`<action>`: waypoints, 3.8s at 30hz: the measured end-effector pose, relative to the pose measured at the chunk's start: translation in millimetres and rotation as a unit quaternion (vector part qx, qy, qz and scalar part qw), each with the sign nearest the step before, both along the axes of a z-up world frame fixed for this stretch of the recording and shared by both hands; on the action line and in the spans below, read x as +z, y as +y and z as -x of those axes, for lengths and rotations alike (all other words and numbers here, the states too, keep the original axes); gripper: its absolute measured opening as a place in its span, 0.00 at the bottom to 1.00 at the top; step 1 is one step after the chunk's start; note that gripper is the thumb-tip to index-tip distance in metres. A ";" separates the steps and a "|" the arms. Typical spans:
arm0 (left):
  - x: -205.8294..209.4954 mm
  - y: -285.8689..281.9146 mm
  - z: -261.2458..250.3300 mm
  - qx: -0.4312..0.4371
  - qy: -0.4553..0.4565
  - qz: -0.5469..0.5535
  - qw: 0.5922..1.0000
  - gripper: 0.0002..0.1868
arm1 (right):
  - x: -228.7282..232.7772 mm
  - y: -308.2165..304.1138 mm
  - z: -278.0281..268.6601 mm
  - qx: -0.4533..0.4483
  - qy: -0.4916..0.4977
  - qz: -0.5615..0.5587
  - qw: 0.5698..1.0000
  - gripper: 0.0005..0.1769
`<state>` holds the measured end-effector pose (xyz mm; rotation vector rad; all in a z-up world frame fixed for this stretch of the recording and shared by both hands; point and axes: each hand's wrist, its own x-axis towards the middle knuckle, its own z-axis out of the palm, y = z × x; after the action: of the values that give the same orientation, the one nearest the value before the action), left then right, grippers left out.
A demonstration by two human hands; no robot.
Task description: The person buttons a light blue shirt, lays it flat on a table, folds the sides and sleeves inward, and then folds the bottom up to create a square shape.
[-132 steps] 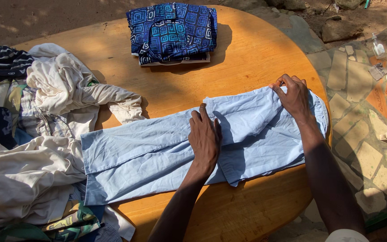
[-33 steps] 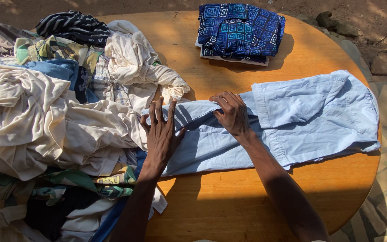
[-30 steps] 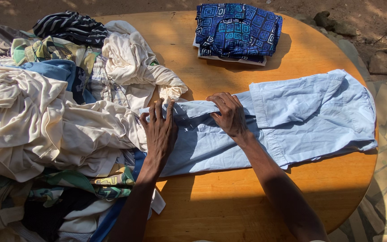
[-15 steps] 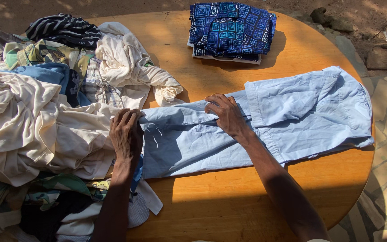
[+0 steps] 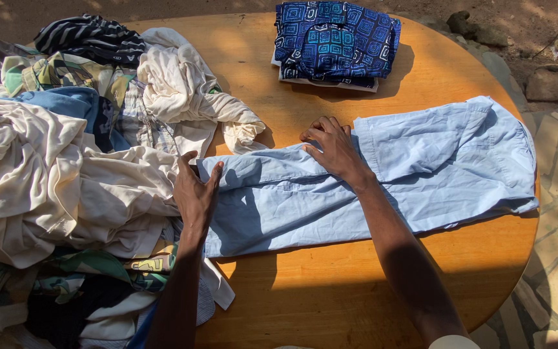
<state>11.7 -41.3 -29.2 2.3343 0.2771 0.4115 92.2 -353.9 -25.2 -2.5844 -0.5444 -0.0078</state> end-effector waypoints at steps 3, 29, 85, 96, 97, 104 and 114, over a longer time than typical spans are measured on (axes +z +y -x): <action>-8.5 0.1 -5.3 -0.034 -0.043 0.008 0.998 0.34 | -0.2 1.3 -16.0 0.030 0.031 0.039 0.998 0.15; -58.7 5.2 -10.9 -0.078 -0.004 -0.270 0.960 0.32 | -25.3 86.7 101.2 0.082 -0.072 0.098 0.989 0.42; 167.2 -179.0 -119.8 -0.439 0.155 0.438 0.769 0.23 | 42.9 -85.2 166.9 -0.338 -0.169 -0.516 0.769 0.08; 24.7 -326.2 -76.7 -0.449 0.234 0.475 0.720 0.31 | -39.1 -192.4 167.7 -0.529 -0.050 -0.528 0.662 0.11; 15.1 -314.0 -67.5 -0.452 0.191 0.447 0.748 0.28 | -41.9 -191.0 169.8 -0.527 -0.063 -0.473 0.703 0.12; 9.4 -226.6 -39.5 -0.265 -0.140 0.052 0.953 0.20 | -33.2 -206.3 170.5 -0.423 -0.082 -0.591 0.682 0.08; -18.2 -203.3 -23.9 -0.202 -0.104 -0.025 0.974 0.28 | -24.7 -231.2 143.6 -0.521 -0.090 -0.426 0.734 0.18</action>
<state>35.5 -244.6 -47.4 2.2963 -0.3084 0.4578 -51.4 -585.1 -49.8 -1.6322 0.7673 -0.7083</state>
